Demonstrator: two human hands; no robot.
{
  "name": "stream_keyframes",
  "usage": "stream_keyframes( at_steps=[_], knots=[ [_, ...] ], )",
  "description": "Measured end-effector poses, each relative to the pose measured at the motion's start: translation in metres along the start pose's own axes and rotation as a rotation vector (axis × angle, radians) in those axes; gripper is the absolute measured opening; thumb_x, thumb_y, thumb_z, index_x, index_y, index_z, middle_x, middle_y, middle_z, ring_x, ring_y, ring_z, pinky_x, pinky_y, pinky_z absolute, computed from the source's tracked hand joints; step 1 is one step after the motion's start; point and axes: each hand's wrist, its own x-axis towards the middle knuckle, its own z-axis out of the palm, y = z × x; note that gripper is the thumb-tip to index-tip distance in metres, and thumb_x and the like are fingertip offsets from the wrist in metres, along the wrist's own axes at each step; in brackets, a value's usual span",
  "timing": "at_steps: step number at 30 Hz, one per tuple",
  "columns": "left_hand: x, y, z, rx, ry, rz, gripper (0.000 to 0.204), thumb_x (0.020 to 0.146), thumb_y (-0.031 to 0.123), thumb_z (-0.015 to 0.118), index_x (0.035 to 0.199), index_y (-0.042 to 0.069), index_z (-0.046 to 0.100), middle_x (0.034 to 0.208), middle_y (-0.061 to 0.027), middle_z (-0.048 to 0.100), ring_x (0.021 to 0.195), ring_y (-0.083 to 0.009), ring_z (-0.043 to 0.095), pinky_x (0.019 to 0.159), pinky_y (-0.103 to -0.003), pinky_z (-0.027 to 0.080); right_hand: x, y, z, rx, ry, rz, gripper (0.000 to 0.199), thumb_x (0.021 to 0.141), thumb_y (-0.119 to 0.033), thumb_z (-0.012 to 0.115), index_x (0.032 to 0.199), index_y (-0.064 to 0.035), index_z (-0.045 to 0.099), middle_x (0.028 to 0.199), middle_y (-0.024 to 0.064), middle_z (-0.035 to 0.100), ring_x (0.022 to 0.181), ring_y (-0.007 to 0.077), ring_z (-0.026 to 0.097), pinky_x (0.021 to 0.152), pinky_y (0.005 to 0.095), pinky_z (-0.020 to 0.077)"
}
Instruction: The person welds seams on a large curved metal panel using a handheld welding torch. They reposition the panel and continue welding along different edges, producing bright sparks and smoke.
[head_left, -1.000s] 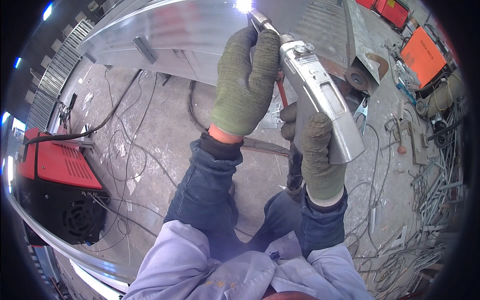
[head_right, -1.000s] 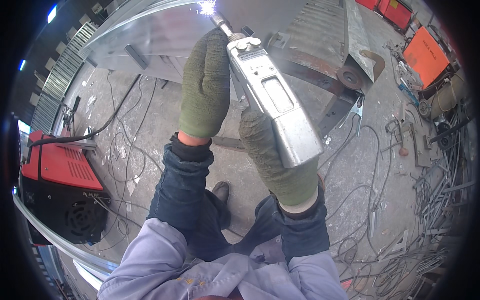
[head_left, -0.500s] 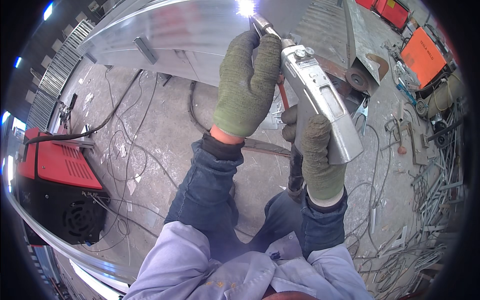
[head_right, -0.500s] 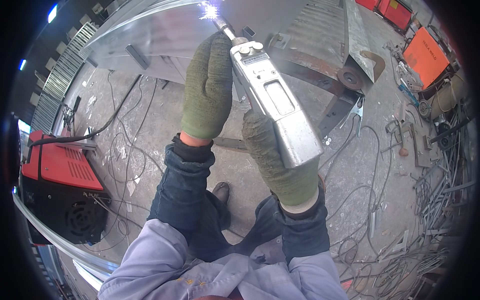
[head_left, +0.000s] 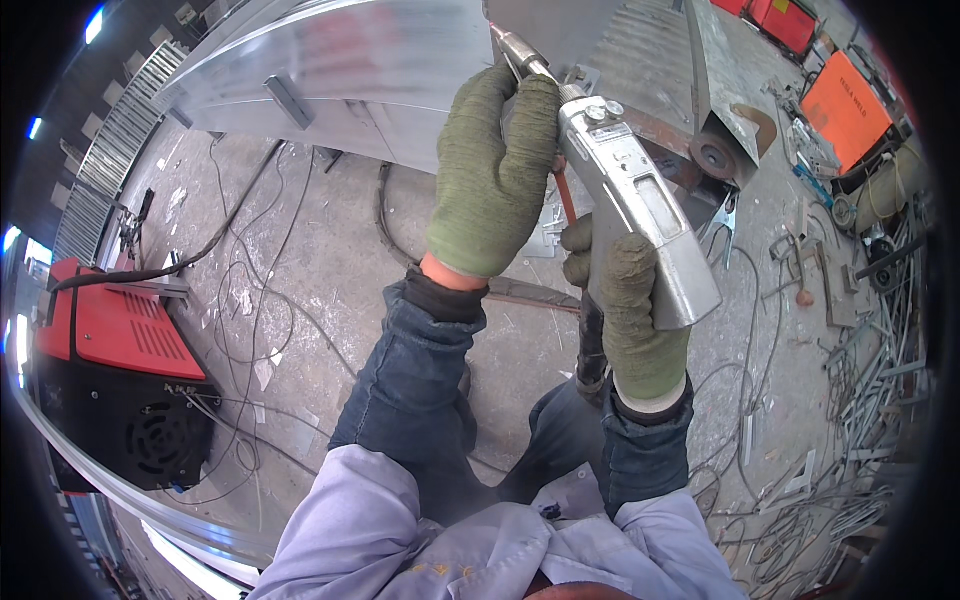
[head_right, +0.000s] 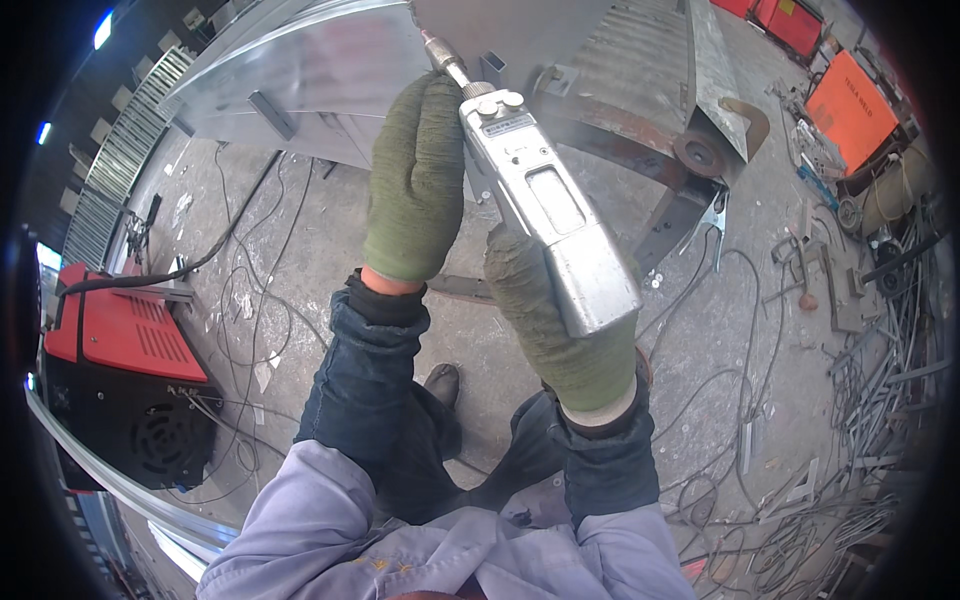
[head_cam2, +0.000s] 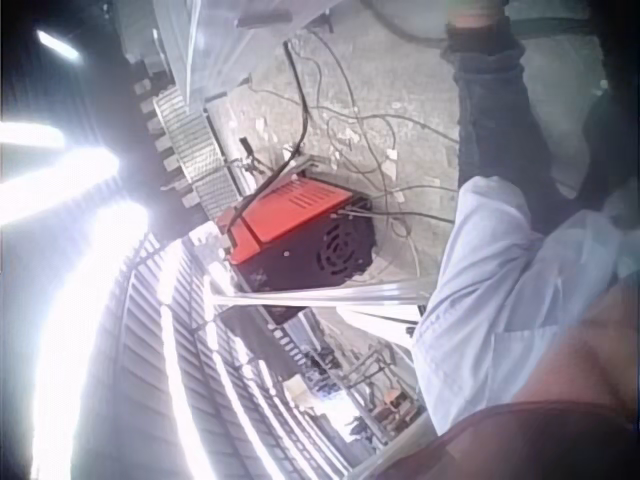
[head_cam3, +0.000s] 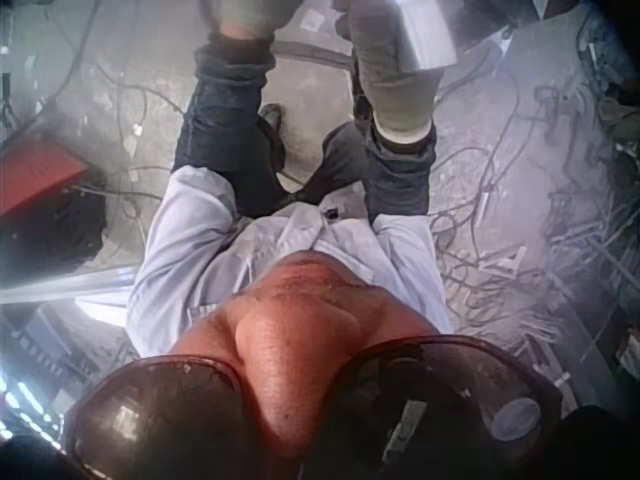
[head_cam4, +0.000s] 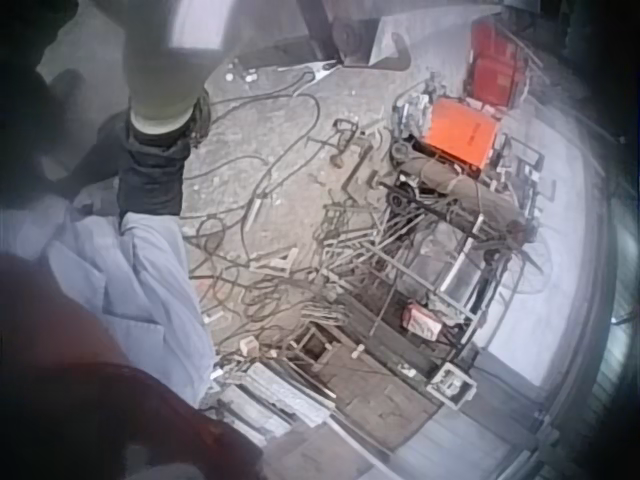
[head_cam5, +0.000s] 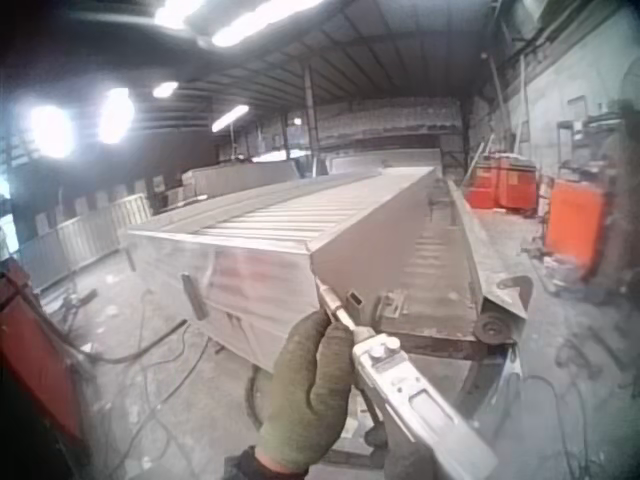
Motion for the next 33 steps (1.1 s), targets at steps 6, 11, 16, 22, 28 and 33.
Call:
stream_keyframes(
  at_steps=[6,11,16,22,28,33],
  knots=[
    [0.0,0.0,0.001,0.219,0.061,0.16,0.037,0.117,0.022,0.042,0.134,-0.004,0.062,0.121,-0.0173,0.07,0.105,-0.0239,0.073,0.09,-0.035,0.06,0.0,-0.006,0.0,0.062,-0.05,0.009,0.08,0.102,-0.074,0.057,0.13,0.0015,0.065,0.101,0.008,0.072,0.081,0.0126,0.065,0.067,0.0273,0.0495],
    [0.002,0.001,0.001,0.102,0.022,0.075,0.037,0.118,0.02,0.041,0.138,-0.003,0.06,0.124,-0.0189,0.07,0.108,-0.0261,0.072,0.093,-0.037,0.06,0.0,-0.002,0.001,0.022,-0.014,-0.038,0.079,0.103,-0.072,0.057,0.13,0.0019,0.065,0.101,0.0083,0.072,0.081,0.0131,0.065,0.067,0.0273,0.0492],
    [0.002,-0.009,-0.001,0.124,0.009,0.107,0.038,0.118,0.02,0.042,0.142,-0.002,0.059,0.128,-0.019,0.069,0.11,-0.0274,0.071,0.097,-0.038,0.059,0.001,-0.005,0.003,0.061,-0.028,-0.017,0.079,0.103,-0.072,0.057,0.131,0.0022,0.064,0.101,0.0086,0.071,0.081,0.0132,0.065,0.067,0.0272,0.0488],
    [0.003,-0.008,-0.001,0.153,0.01,0.141,0.038,0.118,0.02,0.04,0.14,-0.003,0.06,0.128,-0.018,0.07,0.112,-0.0289,0.071,0.098,-0.038,0.058,0.001,-0.009,0.003,0.067,-0.02,0.005,0.084,0.1,-0.076,0.058,0.131,0.0023,0.064,0.1,0.0084,0.07,0.08,0.0127,0.064,0.066,0.0273,0.0481],
    [0.003,-0.007,-0.005,0.131,-0.033,0.106,0.034,0.115,0.011,0.044,0.144,-0.003,0.057,0.131,-0.0199,0.068,0.114,-0.0325,0.07,0.1,-0.041,0.058,0.001,-0.006,0.003,0.095,-0.022,0.034,0.087,0.098,-0.08,0.057,0.125,0.0024,0.066,0.095,0.0065,0.069,0.077,0.0107,0.062,0.063,0.0267,0.0464],
    [-0.001,-0.018,-0.009,0.384,-0.034,0.345,0.05,0.104,-0.006,0.052,0.153,0.001,0.049,0.135,-0.0222,0.065,0.116,-0.0355,0.069,0.1,-0.043,0.06,0.001,-0.008,0.005,0.125,-0.031,0.057,0.087,0.098,-0.081,0.057,0.122,0.0022,0.067,0.092,0.0051,0.069,0.074,0.0094,0.06,0.061,0.0257,0.045]
  ],
)
